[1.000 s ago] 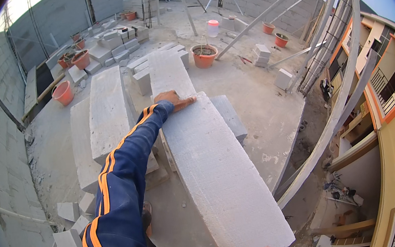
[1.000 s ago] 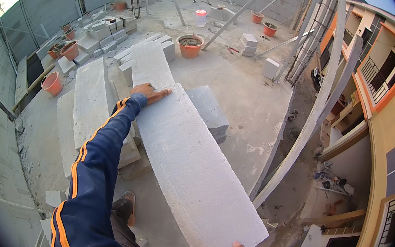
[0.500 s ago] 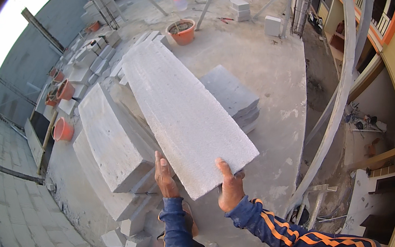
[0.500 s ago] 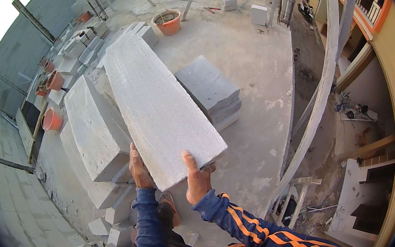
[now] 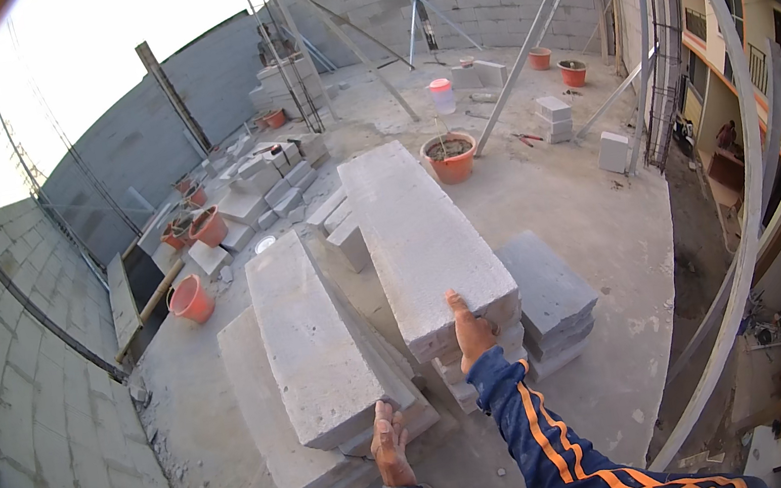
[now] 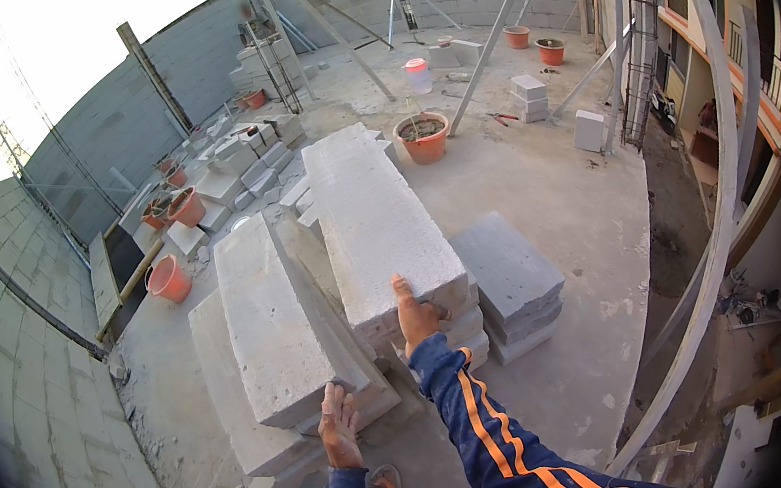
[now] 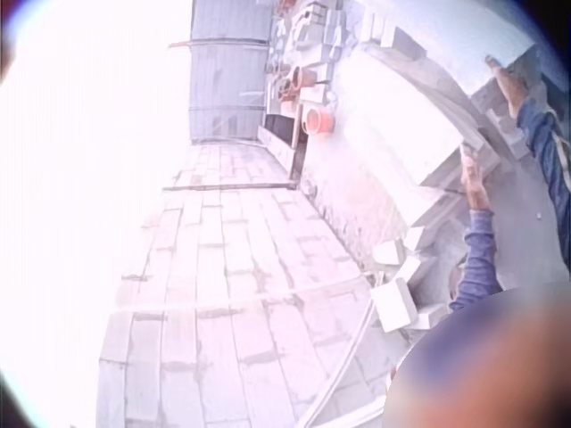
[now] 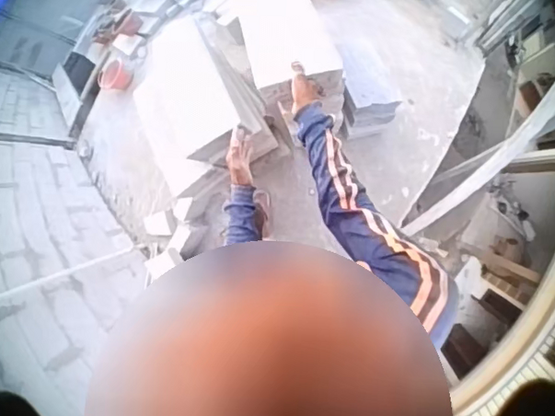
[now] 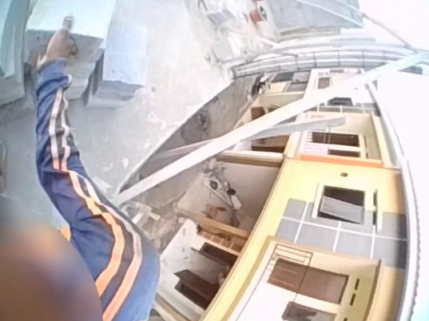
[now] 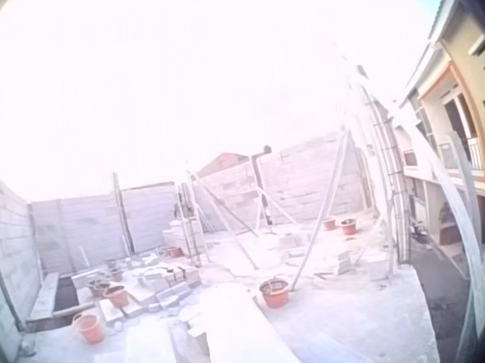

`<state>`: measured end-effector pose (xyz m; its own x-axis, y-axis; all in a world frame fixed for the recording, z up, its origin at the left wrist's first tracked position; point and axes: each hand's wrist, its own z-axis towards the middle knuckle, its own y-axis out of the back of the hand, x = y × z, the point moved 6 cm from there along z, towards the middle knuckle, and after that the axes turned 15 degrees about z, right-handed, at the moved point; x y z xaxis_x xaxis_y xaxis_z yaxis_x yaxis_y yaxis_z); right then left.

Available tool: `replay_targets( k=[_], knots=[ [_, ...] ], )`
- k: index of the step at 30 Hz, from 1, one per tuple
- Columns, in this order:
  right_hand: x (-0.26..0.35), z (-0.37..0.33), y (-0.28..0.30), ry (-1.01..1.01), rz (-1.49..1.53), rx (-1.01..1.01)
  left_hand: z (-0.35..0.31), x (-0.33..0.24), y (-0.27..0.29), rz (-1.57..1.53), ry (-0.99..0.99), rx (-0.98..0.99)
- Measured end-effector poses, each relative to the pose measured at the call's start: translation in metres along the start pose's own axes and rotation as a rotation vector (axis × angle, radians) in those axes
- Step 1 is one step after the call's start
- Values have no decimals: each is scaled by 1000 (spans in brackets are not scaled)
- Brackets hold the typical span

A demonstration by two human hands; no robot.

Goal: The person repeatedly picks up rectangular concrete blocks from a stack on a rooftop scaffolding and hands them down to a coworker below. The person handles the blocks one at a time, lifting and passing them over the edge of the structure.

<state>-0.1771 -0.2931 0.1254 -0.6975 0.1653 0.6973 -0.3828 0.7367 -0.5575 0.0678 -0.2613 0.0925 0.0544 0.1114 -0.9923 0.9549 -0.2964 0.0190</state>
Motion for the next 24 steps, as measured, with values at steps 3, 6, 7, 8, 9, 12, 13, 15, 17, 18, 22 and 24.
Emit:
replay_targets(
  k=[3, 6, 7, 8, 9, 12, 13, 15, 17, 18, 22, 24],
  knots=[
    [11, 20, -4, -38, -53, 42, -2, 0, 1, -23, -4, -4],
    [14, 23, -2, -84, -137, 38, -3, 4, -8, 9, 6, 30],
    [16, 21, -2, -76, -172, 22, -3, 5, -12, 37, -2, 45],
    [17, 18, -2, -78, -197, -3, -4, 7, -16, 36, 17, 71],
    [18, 14, -2, -117, -228, 7, -6, 10, -22, 40, 27, 95],
    [26, 4, 1, -74, -372, 11, -11, 22, -34, 89, 81, 192],
    [25, 1, 5, -84, -360, 63, -14, 28, -38, 105, 103, 223],
    [17, -2, 23, -126, -348, 123, -17, 39, -41, 163, 124, 258],
    [-7, -12, 57, -203, -409, 216, -22, 50, -43, 195, 148, 298],
    [-21, -20, 86, -233, -418, 240, -22, 55, -44, 201, 164, 335],
    [-60, -71, 234, -163, -690, 81, -24, 71, -59, 263, 198, 402],
    [-61, -115, 318, -198, -799, 41, -28, 80, -71, 279, 210, 450]
  ],
)
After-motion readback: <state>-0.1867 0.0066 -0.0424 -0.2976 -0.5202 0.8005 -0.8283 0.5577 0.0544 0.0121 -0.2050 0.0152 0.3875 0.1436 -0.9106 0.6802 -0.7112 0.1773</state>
